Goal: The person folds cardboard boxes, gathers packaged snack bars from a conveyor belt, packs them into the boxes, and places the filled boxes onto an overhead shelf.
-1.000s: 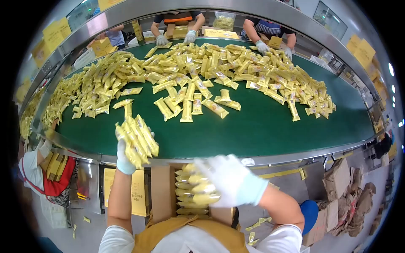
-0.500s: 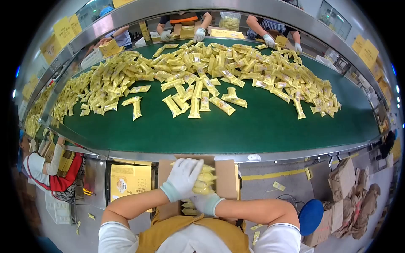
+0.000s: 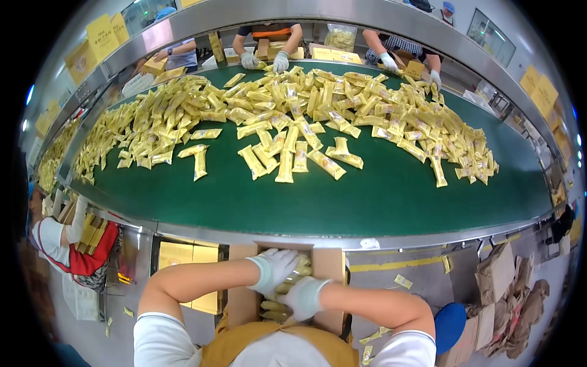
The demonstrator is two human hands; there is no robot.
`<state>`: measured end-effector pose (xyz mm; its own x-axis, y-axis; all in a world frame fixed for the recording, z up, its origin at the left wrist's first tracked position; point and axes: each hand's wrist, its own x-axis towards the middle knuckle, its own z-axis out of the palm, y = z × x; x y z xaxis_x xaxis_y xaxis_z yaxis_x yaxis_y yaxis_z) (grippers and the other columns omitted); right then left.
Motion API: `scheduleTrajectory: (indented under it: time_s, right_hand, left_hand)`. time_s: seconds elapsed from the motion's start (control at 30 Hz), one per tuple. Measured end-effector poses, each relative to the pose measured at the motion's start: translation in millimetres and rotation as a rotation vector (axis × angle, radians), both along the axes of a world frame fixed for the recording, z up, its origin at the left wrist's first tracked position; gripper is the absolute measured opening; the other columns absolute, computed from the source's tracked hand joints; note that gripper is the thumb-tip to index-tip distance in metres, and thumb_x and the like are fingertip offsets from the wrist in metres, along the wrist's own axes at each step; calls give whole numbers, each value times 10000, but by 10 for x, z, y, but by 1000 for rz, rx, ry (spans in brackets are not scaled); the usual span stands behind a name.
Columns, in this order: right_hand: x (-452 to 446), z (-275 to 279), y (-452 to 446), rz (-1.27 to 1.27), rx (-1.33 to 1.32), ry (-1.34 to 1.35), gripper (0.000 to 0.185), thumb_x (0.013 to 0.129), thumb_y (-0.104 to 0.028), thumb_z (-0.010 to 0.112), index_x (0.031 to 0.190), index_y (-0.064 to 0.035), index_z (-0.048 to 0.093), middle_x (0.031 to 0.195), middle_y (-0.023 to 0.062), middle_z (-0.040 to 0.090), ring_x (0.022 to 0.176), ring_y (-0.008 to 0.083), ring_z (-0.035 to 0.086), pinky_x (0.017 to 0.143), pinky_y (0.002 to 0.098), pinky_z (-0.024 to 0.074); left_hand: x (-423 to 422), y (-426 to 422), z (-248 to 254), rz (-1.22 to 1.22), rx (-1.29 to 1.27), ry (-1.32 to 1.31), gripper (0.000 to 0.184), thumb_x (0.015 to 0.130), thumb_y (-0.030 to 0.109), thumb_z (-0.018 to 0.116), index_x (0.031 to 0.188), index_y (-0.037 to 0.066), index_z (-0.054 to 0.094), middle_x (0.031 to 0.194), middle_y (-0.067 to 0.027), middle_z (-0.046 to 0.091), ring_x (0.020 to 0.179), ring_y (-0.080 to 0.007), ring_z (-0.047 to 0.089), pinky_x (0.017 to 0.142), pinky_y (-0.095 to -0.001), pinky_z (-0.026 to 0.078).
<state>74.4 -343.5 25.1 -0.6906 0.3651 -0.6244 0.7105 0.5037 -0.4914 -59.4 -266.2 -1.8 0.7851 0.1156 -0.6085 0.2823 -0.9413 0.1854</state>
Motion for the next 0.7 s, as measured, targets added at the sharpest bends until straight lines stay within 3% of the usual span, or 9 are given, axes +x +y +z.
scheduleTrajectory:
  time_s: [0.03,0.1,0.23,0.27,0.3,0.37,0.43,0.5,0.7]
  right_hand:
    - [201,112,168,70,-114,73,444,1010,-384,533,1293,-55,626,1122,125,720,969,245,699,839,334,539]
    - [781,182,400,-369,-298,643,387,976,-318,631,1216,-16,660,1062,114,729,957,184,692,832,312,541]
    - [1564,-111,1158,-1060,63,734,347,945,-354,653,1164,-92,713,1064,110,717,1014,242,669,918,349,515]
    - [1705,-366,1418,-974,364,543,377,922,-380,663,1200,-127,699,1145,105,687,1110,263,629,969,381,489]
    - [1800,-593,1660,-870,654,344,415,900,-407,672,1235,-162,685,1225,100,658,1205,284,589,1020,413,462]
    - [1782,-820,2031,-860,854,90,537,851,-496,675,1317,-233,628,1376,96,556,1364,351,437,1103,520,365]
    - [1734,-878,2388,-935,752,-201,803,779,-645,677,1472,-291,480,1566,129,377,1464,457,259,1140,675,221]
    - [1680,-882,2599,-1041,703,-292,894,759,-688,668,1525,-313,401,1605,147,316,1476,481,224,1152,681,193]
    - [1454,-1208,2507,-946,873,-278,821,811,-694,602,1507,-298,421,1481,146,445,1305,423,437,1085,676,249]
  left_hand:
    - [-61,73,96,-76,-14,-6,898,831,376,729,1519,-37,326,1510,-266,395,1380,-379,409,1135,-464,323]
    - [-47,571,701,82,-592,87,708,910,364,668,1464,-17,447,1428,-247,527,1318,-330,516,1116,-412,386]
    - [-384,1481,479,660,-1109,-300,309,1002,186,598,1232,-8,665,1103,-122,734,922,-169,715,849,-323,566]
    - [-292,1680,275,779,-987,-478,318,983,233,627,1200,6,682,1068,-111,739,929,-178,707,849,-324,562]
    - [-157,1857,36,732,-433,-660,362,953,292,661,1190,19,684,1054,-121,741,956,-237,707,871,-329,552]
    - [127,2099,-232,912,90,-509,714,841,620,653,1343,114,610,1395,-190,572,1322,-375,501,1108,-446,390]
    - [390,2168,-254,1103,235,-327,907,750,776,605,1464,226,503,1585,-193,331,1467,-412,276,1151,-614,250]
    - [544,2312,-386,1133,349,-291,938,732,795,594,1497,272,451,1618,-192,247,1488,-431,202,1122,-690,212]
    - [470,2377,-728,959,451,-360,861,764,712,597,1464,220,507,1622,-196,241,1504,-410,177,1125,-686,215]
